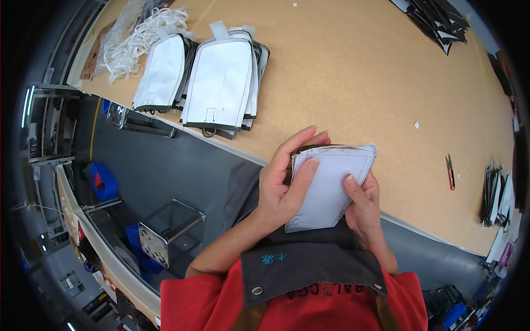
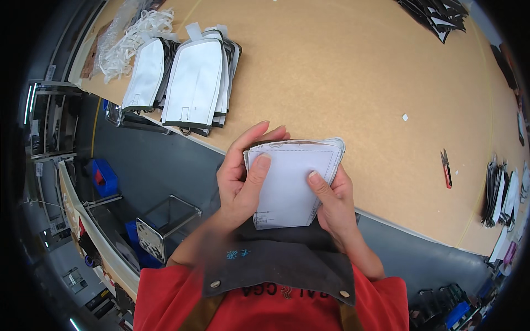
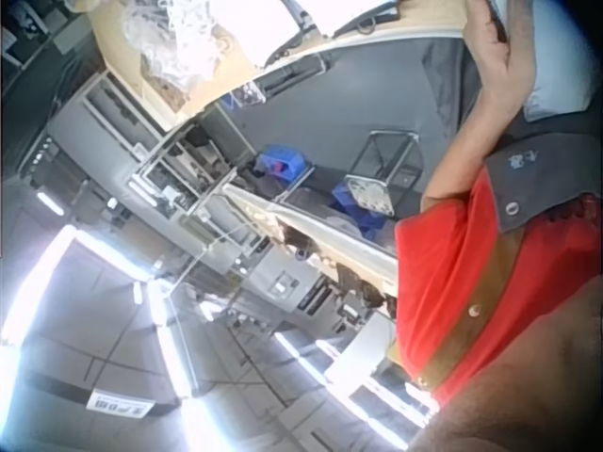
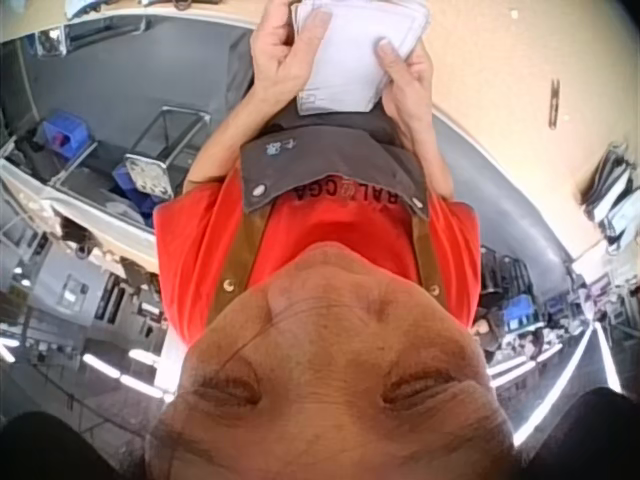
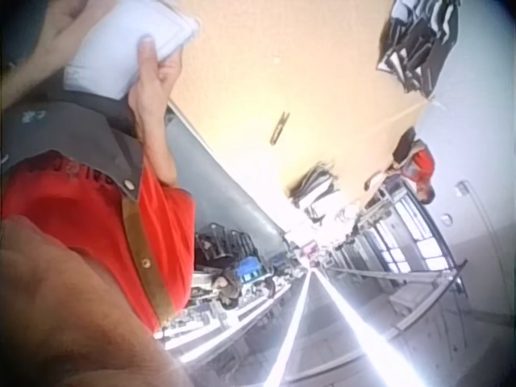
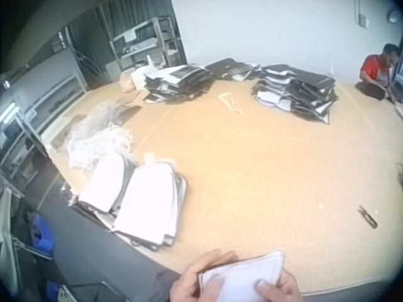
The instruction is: Inspecting leather pieces, applying adhesive tape, and assembling components at a workshop table.
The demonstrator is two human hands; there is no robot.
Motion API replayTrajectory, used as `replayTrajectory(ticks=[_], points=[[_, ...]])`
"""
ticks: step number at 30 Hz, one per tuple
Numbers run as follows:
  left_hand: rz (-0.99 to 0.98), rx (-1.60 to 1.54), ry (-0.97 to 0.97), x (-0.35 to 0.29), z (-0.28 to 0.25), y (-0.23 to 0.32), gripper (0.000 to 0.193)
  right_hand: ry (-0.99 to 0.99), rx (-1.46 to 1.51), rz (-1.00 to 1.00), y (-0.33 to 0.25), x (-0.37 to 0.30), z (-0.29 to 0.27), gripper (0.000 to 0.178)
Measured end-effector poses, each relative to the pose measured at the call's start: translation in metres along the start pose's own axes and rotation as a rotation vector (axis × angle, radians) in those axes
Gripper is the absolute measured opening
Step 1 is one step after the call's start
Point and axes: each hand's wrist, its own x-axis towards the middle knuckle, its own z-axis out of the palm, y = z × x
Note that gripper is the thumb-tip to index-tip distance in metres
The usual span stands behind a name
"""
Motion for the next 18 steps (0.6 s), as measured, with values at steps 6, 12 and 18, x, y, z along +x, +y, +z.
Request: replayTrajectory(ticks=[6, 12, 18], points=[[0.068, 0.262, 0.065, -0.005, 0.004, -0.004, 0.043, 0.007, 0.01, 0.014, 0.0, 0.001, 0.004, 0.044], [0.032, 0.53, 0.09, -0.004, 0.006, -0.004, 0.046, 0.045, -0.007, -0.011, 0.0, -0.004, 0.009, 0.042], [-0.353, -0.13, 0.254, 0.002, 0.008, 0.0, 0.047, -0.063, -0.233, 0.028, -0.011, 0.006, 0.011, 0.04]])
